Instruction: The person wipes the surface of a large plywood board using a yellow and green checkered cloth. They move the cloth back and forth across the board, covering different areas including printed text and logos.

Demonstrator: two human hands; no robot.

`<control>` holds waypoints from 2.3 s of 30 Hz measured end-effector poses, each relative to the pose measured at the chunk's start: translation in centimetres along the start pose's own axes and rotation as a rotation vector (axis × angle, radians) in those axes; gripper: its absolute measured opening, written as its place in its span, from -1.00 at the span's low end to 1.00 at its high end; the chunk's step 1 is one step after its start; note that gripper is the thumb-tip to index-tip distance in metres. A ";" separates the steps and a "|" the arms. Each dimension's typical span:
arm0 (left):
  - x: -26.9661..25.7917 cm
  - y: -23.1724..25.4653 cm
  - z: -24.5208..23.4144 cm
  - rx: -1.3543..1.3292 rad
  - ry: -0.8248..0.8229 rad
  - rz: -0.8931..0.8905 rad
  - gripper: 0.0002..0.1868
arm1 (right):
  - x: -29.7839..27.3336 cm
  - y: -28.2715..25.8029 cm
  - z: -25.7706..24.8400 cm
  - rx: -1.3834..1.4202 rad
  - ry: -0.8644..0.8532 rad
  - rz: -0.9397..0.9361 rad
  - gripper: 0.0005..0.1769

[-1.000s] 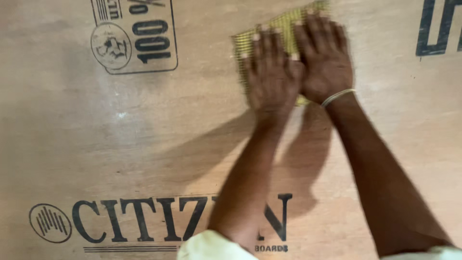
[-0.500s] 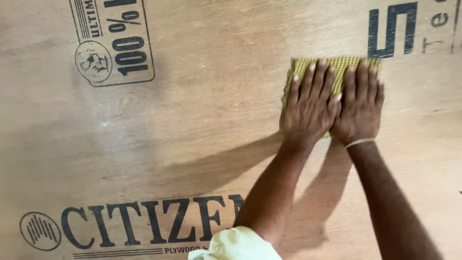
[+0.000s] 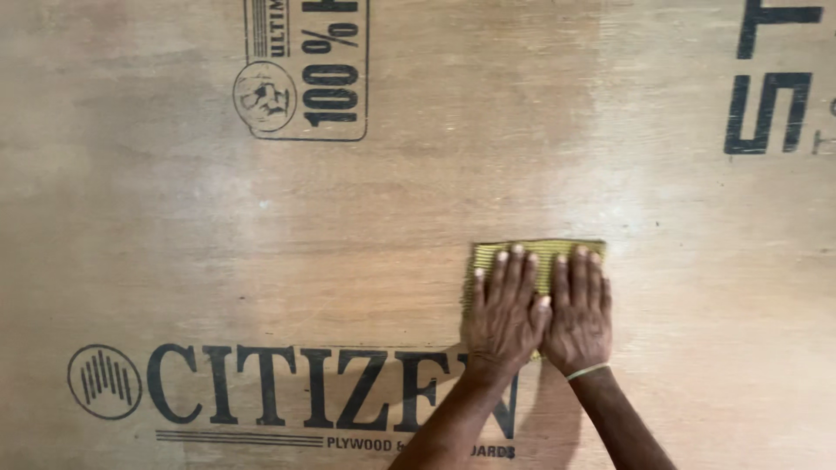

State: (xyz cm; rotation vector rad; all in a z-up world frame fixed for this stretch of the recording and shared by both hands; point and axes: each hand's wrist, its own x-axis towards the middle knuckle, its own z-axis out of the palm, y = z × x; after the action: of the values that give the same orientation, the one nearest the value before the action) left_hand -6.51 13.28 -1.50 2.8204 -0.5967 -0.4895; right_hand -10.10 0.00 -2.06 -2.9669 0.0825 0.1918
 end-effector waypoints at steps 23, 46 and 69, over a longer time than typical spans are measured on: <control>19.5 8.5 -5.8 0.014 0.060 -0.060 -0.28 | 17.0 14.0 -5.5 0.059 0.061 -0.023 -0.20; 10.3 14.1 -1.1 0.169 -0.094 0.289 -0.23 | 1.9 15.6 -3.5 -0.019 0.026 0.324 -0.13; -1.1 -12.4 -2.5 -0.130 0.075 0.013 -0.25 | 4.4 -11.8 1.6 -0.153 0.006 -0.083 -0.18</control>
State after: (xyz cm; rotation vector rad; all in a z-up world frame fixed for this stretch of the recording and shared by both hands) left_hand -2.18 25.24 -2.32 2.6973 -0.5480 -0.4034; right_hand -5.13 11.69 -2.26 -3.1152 -0.0572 0.1870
